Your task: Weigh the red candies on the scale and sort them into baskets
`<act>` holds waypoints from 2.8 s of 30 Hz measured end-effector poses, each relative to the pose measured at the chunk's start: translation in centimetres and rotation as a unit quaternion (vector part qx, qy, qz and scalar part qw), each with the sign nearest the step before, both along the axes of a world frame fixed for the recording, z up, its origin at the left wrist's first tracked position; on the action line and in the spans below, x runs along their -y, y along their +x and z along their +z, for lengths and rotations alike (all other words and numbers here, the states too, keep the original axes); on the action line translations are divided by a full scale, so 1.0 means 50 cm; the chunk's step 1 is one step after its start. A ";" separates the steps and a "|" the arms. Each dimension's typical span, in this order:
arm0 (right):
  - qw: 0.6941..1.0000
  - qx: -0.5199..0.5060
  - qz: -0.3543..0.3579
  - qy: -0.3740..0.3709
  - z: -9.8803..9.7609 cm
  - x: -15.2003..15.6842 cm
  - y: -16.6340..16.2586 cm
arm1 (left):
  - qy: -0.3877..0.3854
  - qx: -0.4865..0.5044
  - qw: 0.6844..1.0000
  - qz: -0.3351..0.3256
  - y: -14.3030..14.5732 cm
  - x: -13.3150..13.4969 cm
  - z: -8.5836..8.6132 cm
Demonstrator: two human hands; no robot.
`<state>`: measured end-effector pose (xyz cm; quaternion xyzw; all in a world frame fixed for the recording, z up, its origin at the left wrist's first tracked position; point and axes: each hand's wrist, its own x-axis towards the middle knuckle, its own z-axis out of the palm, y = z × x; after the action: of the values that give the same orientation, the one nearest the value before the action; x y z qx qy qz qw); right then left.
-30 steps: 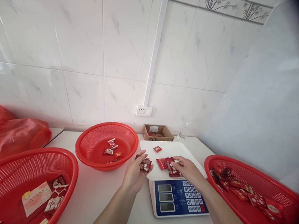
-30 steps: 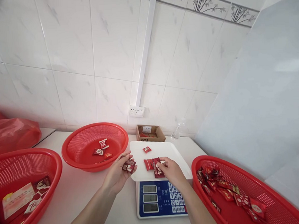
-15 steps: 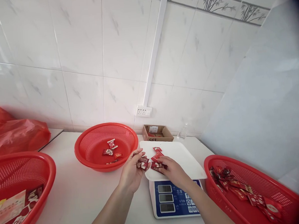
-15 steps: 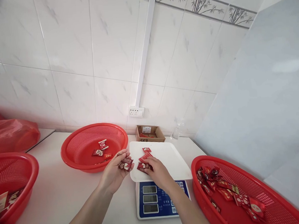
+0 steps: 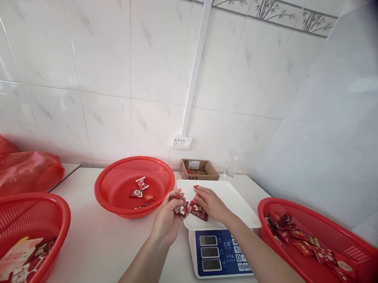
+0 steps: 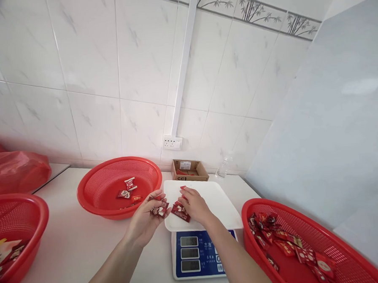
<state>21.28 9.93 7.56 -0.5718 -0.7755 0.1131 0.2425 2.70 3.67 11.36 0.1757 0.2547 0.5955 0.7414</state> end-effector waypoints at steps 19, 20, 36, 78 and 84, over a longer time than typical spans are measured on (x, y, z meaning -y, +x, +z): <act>0.999 0.037 -0.027 -0.012 -0.008 -0.023 0.043 | 0.004 -0.009 1.000 -0.007 0.001 0.001 -0.008; 0.998 0.048 -0.037 -0.019 -0.008 -0.026 0.041 | 0.004 -0.009 1.000 -0.008 0.001 0.002 -0.008; 0.991 -0.087 0.085 -0.047 0.032 0.049 0.006 | -0.004 -0.010 1.000 -0.003 0.004 -0.003 -0.010; 0.994 0.090 0.049 0.049 0.007 0.055 -0.034 | 0.028 0.011 0.999 0.011 -0.006 -0.009 -0.013; 0.996 0.066 0.055 0.004 0.007 0.063 -0.035 | 0.023 0.005 1.000 0.013 -0.006 -0.011 -0.016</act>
<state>19.54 6.79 7.92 -0.5332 -0.8208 0.0851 0.1867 2.38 4.21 10.55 0.1865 0.2396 0.6116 0.7306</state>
